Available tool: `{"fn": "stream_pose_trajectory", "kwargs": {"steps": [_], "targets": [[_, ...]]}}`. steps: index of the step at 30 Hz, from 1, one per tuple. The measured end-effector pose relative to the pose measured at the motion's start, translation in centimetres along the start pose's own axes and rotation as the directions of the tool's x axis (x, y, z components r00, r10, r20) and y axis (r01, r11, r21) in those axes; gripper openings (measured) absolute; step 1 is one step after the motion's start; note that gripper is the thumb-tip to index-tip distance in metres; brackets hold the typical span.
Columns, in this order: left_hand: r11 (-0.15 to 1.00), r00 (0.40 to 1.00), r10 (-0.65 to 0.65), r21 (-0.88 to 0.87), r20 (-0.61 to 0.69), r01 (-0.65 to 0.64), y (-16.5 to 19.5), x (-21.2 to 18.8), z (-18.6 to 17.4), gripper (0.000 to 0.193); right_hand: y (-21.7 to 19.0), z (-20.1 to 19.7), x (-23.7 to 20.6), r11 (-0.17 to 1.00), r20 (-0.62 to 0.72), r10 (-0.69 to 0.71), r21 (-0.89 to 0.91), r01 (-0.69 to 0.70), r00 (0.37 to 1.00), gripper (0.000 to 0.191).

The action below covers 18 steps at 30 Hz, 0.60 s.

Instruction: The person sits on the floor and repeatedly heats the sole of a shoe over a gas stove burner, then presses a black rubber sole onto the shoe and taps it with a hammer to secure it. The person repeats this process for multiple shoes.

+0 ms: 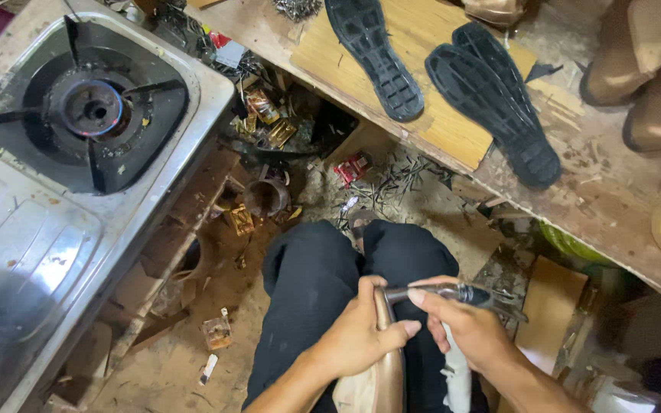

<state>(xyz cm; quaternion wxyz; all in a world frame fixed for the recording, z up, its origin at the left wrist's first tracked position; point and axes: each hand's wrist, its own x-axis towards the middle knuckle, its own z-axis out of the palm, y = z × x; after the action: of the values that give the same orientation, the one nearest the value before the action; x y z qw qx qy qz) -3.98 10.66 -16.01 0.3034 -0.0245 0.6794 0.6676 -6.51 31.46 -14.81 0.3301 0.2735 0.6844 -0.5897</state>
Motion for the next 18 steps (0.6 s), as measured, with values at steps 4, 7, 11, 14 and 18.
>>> {"fn": "stream_pose_trajectory", "kwargs": {"steps": [4,7,11,14,18], "targets": [[0.98,0.984,0.178,-0.084,-0.011,-0.178,2.8,-2.8,-0.3,0.09,1.1,-1.2,-3.2,0.946,0.079,-0.247,0.233,0.224,0.966,0.039],[0.931,0.935,0.354,-0.086,-0.019,-0.354,5.0,-4.9,-0.5,0.094,2.6,-2.7,-6.3,0.857,0.141,-0.445,0.354,0.375,0.884,0.042],[0.906,0.945,0.317,0.269,0.078,-0.326,6.7,-7.7,0.3,0.077,3.6,-3.8,-9.4,0.559,0.274,-0.763,-0.177,0.81,0.586,0.041],[0.843,0.921,0.368,0.373,0.125,-0.388,6.5,-9.0,1.7,0.063,3.6,-4.4,-11.7,0.369,0.324,-0.803,-0.388,0.845,0.5,0.041],[0.835,0.894,0.397,0.324,0.207,-0.445,5.4,-9.9,3.2,0.061,3.6,-7.0,-14.1,0.938,0.158,-0.084,-0.321,0.131,0.984,0.044]]}}
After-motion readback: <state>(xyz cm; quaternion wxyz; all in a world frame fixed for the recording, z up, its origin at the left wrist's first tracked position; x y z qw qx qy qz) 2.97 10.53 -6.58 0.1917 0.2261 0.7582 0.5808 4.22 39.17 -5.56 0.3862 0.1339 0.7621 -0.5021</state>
